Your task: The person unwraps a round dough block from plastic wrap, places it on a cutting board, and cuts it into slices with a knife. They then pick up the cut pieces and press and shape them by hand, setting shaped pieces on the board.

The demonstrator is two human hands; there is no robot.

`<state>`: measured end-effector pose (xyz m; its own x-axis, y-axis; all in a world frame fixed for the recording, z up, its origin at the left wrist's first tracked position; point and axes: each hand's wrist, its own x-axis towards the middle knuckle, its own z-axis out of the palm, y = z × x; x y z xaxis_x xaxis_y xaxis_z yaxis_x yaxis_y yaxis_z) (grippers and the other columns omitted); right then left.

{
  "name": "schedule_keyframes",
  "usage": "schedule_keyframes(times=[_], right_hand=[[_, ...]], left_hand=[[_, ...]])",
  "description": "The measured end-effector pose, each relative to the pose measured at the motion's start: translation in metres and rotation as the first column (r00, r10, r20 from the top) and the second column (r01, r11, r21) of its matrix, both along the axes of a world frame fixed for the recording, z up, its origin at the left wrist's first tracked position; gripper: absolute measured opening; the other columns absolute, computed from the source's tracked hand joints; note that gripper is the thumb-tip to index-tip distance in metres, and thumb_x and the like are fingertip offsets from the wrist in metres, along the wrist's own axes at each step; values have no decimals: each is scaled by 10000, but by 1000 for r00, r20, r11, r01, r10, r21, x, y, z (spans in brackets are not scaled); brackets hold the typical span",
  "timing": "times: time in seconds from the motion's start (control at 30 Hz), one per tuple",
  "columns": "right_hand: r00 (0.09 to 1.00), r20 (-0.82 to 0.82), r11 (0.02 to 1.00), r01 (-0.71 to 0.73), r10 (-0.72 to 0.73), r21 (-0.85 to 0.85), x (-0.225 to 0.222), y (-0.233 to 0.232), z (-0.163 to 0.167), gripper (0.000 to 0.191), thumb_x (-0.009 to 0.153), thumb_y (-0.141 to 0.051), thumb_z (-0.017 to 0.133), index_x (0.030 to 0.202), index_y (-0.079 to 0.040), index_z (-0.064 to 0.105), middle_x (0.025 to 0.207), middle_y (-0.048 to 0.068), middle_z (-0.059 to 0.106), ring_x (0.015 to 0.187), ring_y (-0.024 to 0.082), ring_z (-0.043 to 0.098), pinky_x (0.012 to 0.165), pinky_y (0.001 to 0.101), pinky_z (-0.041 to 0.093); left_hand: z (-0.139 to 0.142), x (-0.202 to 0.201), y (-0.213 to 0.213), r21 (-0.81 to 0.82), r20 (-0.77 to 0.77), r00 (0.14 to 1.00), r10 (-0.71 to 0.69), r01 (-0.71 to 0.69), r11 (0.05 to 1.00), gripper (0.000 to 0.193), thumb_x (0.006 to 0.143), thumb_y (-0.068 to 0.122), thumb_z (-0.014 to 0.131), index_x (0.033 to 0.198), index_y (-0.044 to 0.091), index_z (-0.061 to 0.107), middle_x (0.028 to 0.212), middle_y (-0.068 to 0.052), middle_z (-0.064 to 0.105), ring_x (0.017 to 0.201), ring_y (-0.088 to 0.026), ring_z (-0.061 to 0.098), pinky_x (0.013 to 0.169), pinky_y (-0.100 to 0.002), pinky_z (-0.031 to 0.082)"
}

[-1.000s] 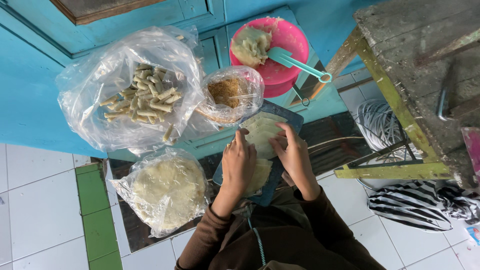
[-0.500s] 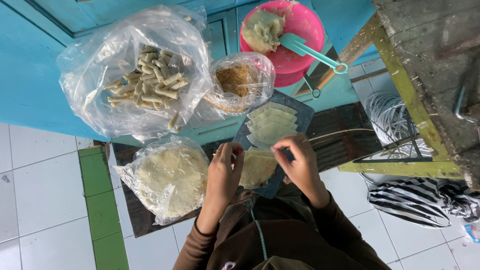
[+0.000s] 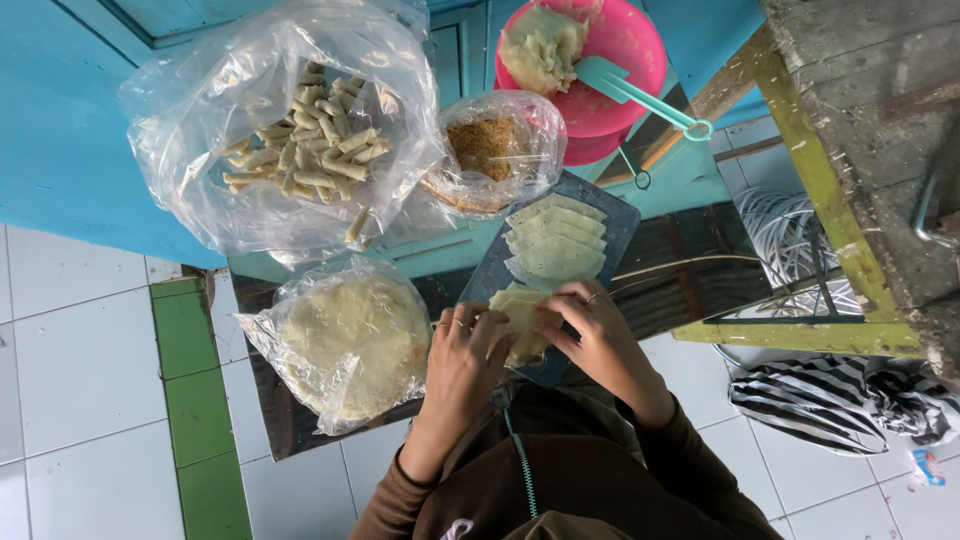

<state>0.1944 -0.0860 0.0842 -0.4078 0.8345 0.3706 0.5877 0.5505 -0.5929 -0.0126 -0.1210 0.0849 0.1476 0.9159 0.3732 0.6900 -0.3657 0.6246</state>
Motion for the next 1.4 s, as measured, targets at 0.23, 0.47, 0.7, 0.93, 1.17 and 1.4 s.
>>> schedule_keyframes(times=[0.23, 0.47, 0.7, 0.93, 1.17, 1.4], right_hand=[[998, 54, 997, -11, 15, -79, 4, -2, -6, 329, 800, -146, 841, 1050, -48, 652, 1077, 98, 604, 1047, 312, 613, 871, 423, 507], [999, 40, 991, -15, 20, -132, 2, -2, -5, 286, 818, -114, 818, 1075, -55, 707, 1096, 81, 602, 1027, 291, 586, 821, 390, 540], [975, 163, 988, -152, 153, -18, 3, -1, -4, 214, 792, -23, 763, 990, -74, 700, 1126, 81, 586, 1116, 308, 572, 935, 422, 520], [933, 234, 959, -284, 272, 18, 3, 5, -2, 302, 839, -37, 677, 1141, -42, 673, 1179, 124, 557, 1119, 325, 562, 952, 428, 503], [896, 289, 938, -346, 337, -23, 7, 10, -1, 153, 843, -19, 679, 976, -88, 652, 1099, 86, 568, 1105, 290, 578, 932, 410, 516], [943, -24, 934, -331, 331, -131, -11, -6, -11, 224, 889, -98, 803, 1037, -75, 637, 1024, 47, 591, 979, 244, 639, 827, 379, 550]], left_hand=[[-8, 4, 3, 8, -53, 993, -101, 102, 995, 191, 891, 87, 714, 1060, 21, 656, 1046, -131, 625, 976, -333, 615, 859, -426, 524], [-20, 7, 4, 84, -65, 996, -63, 68, 994, 184, 870, 70, 690, 1042, 19, 648, 1036, -131, 631, 962, -319, 627, 847, -416, 536], [-17, 6, 9, 30, -169, 980, -102, 108, 994, 205, 881, 49, 683, 1064, -18, 622, 1022, -151, 608, 931, -328, 616, 828, -406, 539], [-1, -3, 8, 18, -73, 981, -178, 180, 984, 200, 898, 56, 692, 1076, -5, 623, 1059, -155, 618, 987, -338, 628, 867, -416, 538], [4, -15, 2, -18, 107, 979, -174, 177, 984, 288, 916, 21, 636, 1201, -5, 615, 1145, -168, 634, 1057, -366, 632, 905, -433, 526], [-8, -20, -21, -200, 92, 989, 112, -92, 975, 161, 1037, 40, 534, 1197, 24, 552, 1058, -153, 658, 987, -338, 650, 859, -444, 502]])
